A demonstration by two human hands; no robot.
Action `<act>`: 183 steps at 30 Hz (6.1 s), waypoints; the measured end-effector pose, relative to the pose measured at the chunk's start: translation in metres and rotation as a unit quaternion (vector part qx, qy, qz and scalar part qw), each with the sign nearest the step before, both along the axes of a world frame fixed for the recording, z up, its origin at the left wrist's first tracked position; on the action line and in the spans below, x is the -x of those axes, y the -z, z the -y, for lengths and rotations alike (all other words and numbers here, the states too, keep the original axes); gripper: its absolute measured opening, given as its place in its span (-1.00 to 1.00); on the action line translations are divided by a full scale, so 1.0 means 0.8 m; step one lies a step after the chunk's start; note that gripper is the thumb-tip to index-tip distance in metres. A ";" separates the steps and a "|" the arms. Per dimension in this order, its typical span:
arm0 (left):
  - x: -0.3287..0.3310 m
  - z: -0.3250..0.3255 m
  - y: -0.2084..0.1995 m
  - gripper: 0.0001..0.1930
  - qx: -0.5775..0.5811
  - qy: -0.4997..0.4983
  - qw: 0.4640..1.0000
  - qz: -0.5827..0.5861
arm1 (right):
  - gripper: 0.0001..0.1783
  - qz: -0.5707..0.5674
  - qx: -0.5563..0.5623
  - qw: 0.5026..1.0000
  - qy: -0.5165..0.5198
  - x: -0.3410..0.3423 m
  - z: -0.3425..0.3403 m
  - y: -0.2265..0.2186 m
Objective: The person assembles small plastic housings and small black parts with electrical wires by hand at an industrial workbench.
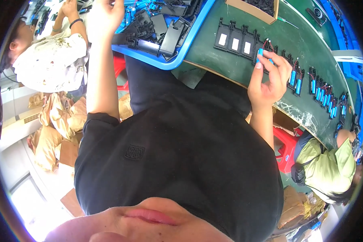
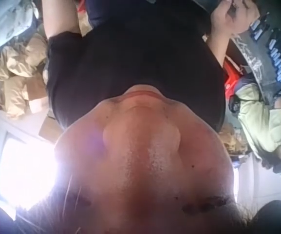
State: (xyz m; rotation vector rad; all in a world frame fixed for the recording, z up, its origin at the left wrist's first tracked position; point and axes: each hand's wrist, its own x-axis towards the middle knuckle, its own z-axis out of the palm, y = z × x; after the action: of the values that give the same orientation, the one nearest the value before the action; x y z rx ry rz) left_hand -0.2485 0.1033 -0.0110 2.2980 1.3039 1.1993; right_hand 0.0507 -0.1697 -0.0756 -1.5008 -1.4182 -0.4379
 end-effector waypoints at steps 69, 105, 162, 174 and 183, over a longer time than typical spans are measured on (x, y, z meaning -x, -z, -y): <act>-0.050 0.048 0.079 -0.82 0.025 0.211 0.903 0.374 | -0.89 -0.225 0.049 0.900 -0.371 0.130 -0.201 -0.029; -0.037 0.065 0.073 -0.92 0.138 0.213 0.932 0.260 | -0.81 -0.404 0.131 0.836 -0.346 0.120 -0.205 -0.015; -0.027 0.057 0.084 -0.89 0.114 0.247 0.900 0.340 | -0.87 0.005 0.324 0.942 -0.080 -0.022 -0.073 -0.077; -0.030 0.054 0.085 -0.89 0.124 0.255 0.895 0.345 | -0.85 0.018 0.339 0.940 -0.022 -0.025 -0.077 -0.063; -0.031 0.055 0.086 -0.87 0.130 0.247 0.894 0.350 | -0.84 0.144 0.314 0.937 0.047 -0.057 -0.075 0.001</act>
State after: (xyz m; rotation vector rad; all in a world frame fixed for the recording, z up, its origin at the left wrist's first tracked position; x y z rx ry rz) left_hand -0.2238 0.0590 -0.0801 1.6036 0.5309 1.3610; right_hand 0.0965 -0.1099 -0.0764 -2.0854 -1.8329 -0.2774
